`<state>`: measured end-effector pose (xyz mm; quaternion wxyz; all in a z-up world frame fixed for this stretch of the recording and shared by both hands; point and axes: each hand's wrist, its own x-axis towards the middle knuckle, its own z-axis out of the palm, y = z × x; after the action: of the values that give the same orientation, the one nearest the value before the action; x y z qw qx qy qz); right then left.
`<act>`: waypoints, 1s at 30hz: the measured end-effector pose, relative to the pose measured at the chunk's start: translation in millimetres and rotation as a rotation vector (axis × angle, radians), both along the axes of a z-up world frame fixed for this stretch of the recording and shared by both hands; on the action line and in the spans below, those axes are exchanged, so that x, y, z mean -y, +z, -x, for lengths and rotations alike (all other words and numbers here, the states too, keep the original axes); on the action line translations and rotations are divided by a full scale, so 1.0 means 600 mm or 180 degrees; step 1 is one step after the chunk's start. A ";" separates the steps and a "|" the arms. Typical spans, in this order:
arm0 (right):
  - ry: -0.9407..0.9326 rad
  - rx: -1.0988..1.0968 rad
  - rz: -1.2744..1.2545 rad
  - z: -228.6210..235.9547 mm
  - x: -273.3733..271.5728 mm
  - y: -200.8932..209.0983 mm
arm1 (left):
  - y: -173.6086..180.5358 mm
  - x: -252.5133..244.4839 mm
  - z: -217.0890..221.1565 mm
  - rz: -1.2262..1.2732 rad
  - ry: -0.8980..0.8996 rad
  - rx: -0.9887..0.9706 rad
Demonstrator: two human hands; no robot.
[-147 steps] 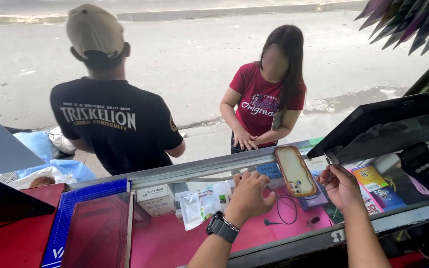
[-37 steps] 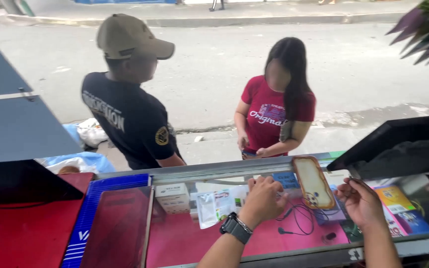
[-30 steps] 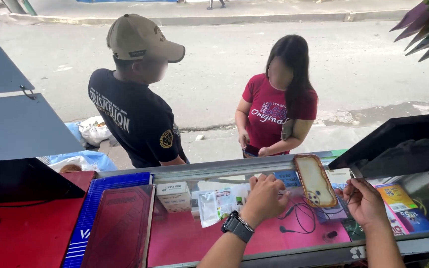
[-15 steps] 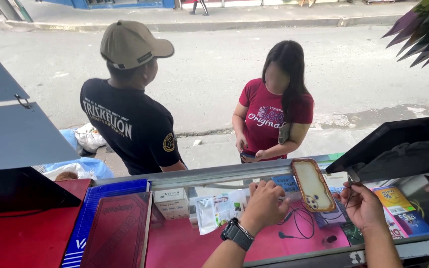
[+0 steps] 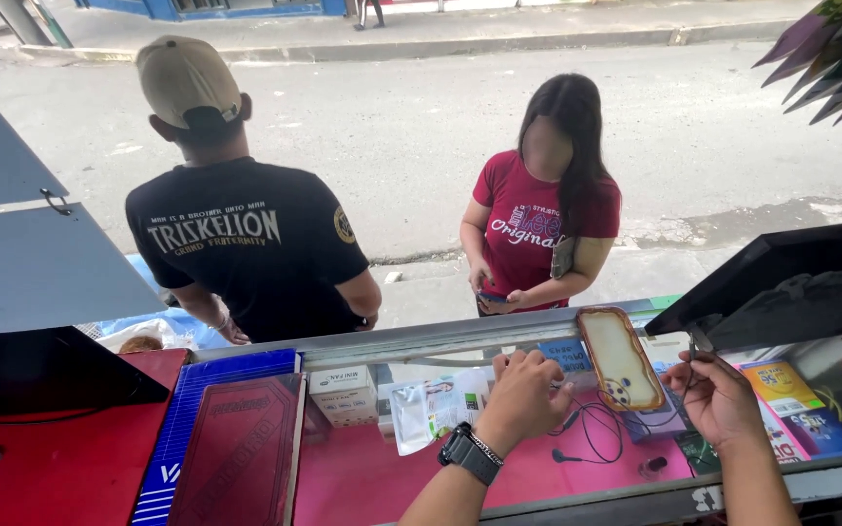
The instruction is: A technician at a mobile repair service desk receives a smartphone from a customer, inspects it, and plugs it into a charging cable to diagnose power or charging issues.
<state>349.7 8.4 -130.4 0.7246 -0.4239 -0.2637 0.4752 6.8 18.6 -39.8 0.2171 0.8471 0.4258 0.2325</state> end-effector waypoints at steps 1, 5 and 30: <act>-0.0028 0.0005 -0.0052 0.001 0.000 0.002 | -0.001 -0.001 -0.001 -0.0028 0.0004 -0.0002; -0.0006 0.0026 0.0006 0.003 0.004 0.008 | -0.004 -0.001 -0.003 -0.0073 0.0017 0.0008; 0.0211 0.1380 0.1015 -0.127 -0.034 -0.118 | 0.015 0.012 0.019 -0.0003 -0.0038 -0.0125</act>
<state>425.7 28.9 -200.9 0.5593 -0.6157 -0.3482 0.4324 -4.6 11.3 -30.9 0.2096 0.8541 0.4248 0.2147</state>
